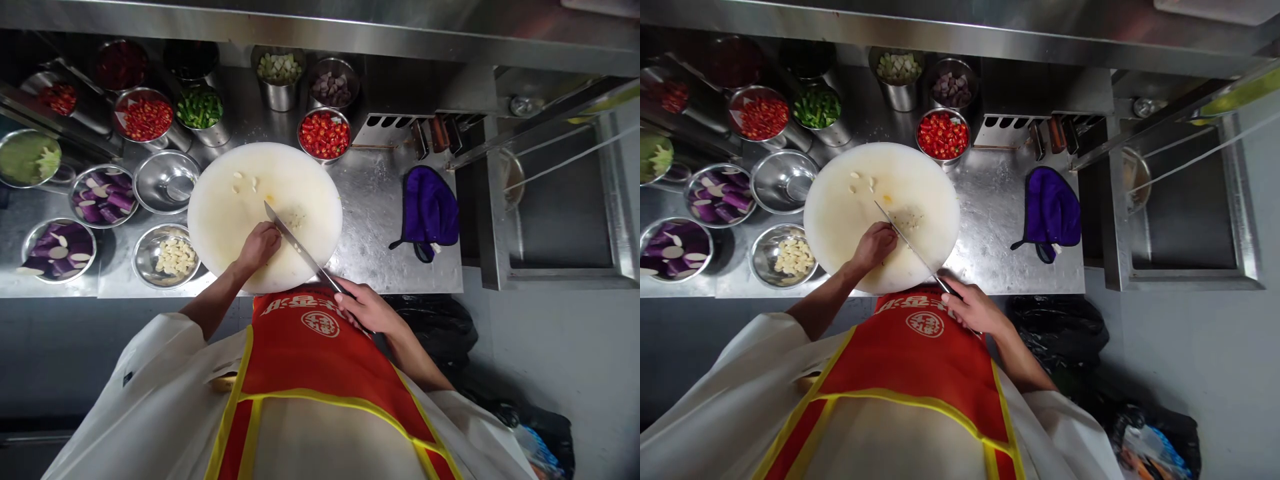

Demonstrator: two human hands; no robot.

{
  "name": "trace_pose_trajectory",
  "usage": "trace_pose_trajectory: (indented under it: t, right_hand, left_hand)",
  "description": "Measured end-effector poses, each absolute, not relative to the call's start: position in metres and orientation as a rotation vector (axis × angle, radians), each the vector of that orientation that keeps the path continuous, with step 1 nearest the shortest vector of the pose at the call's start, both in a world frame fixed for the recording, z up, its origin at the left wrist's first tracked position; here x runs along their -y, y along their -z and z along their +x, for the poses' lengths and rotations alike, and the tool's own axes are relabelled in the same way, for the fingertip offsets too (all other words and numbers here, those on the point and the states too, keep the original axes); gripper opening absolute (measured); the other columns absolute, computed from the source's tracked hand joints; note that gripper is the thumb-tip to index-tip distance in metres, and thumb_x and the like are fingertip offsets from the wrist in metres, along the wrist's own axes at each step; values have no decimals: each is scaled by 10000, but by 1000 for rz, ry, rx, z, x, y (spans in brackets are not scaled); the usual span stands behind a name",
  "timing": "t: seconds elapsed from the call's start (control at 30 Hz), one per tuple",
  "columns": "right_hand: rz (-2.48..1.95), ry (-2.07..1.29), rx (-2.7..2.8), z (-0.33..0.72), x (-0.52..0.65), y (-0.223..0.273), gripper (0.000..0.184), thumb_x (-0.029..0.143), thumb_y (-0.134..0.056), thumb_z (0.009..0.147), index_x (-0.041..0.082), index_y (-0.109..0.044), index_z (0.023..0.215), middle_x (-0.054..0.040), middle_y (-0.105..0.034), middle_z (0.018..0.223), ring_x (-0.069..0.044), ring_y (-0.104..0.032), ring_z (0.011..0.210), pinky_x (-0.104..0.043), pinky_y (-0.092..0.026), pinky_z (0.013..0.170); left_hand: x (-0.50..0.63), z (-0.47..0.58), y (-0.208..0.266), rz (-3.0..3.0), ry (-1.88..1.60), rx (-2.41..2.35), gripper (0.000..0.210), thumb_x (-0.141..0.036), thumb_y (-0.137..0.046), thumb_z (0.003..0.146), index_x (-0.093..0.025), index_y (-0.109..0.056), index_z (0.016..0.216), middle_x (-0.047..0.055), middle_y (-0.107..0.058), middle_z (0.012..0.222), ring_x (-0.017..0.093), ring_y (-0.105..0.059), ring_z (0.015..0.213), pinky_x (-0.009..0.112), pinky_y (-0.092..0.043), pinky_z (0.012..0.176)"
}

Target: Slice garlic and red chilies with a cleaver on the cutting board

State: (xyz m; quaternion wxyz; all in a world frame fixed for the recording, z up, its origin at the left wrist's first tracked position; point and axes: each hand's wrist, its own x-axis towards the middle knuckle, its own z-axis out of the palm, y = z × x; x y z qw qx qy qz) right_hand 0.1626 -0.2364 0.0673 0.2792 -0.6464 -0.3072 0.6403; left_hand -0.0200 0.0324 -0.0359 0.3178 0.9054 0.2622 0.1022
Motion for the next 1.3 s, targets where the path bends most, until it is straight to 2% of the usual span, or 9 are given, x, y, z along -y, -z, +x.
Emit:
trace_pose_trajectory:
  t: [0.33,0.53,0.63,0.73,0.83,1.0,1.1,1.3]
  right_hand:
    - [-1710,-1685,857,160,211,-46,509,481,-484,1001,264,-519,1460,10,-591,738,-105,-556,462,-216,-480,418]
    - [-1624,-1690,711,164,217,-44,528,517,-513,986,252,-518,1443,20,-563,771,-88,-542,487,-198,-472,414]
    - [-1593,-1688,650,166,224,-44,554,550,-533,973,235,-517,1428,19,-566,784,-85,-539,504,-187,-453,412]
    - [-1587,-1706,611,166,225,-44,567,570,-550,959,222,-526,1406,18,-562,778,-80,-514,489,-184,-433,397]
    - [-1593,-1713,606,165,224,-44,570,574,-556,952,223,-529,1400,17,-560,778,-79,-505,482,-185,-431,390]
    - [-1611,-1694,623,163,224,-44,573,541,-540,966,241,-496,1453,15,-567,799,-83,-526,502,-192,-448,411]
    - [-1617,-1691,620,162,225,-43,581,520,-523,979,247,-469,1490,16,-562,802,-84,-533,511,-195,-457,425]
    - [-1616,-1698,641,162,225,-45,583,515,-526,982,257,-463,1500,17,-554,798,-85,-531,515,-195,-460,424]
  left_hand:
    - [-26,-21,41,2435,-356,-692,219,-250,-516,943,-187,-702,846,106,-682,1031,244,-633,993,403,-553,937]
    - [-27,-20,25,2393,-278,-780,202,-248,-527,928,-176,-696,843,99,-664,953,223,-634,893,365,-559,854]
    - [-40,-18,16,2458,-213,-572,200,-186,-511,903,-178,-707,944,105,-670,1047,233,-621,968,371,-537,889]
    - [-56,-16,8,2540,4,-199,369,-54,-441,833,-191,-711,1044,94,-669,1157,246,-584,1081,387,-497,960]
    - [-67,-14,4,2565,200,-68,452,-7,-402,790,-190,-713,1062,91,-660,1203,250,-565,1132,383,-478,981]
    - [-70,-18,6,2563,253,-170,474,-13,-410,800,-190,-689,1140,100,-640,1248,236,-597,1119,353,-489,969]
    - [-65,-21,6,2537,221,-305,418,-50,-420,842,-190,-685,1134,102,-648,1209,237,-618,1102,349,-505,950]
    - [-49,-22,3,2431,188,-616,327,-141,-484,864,-171,-675,1128,105,-651,1073,219,-644,896,339,-533,835]
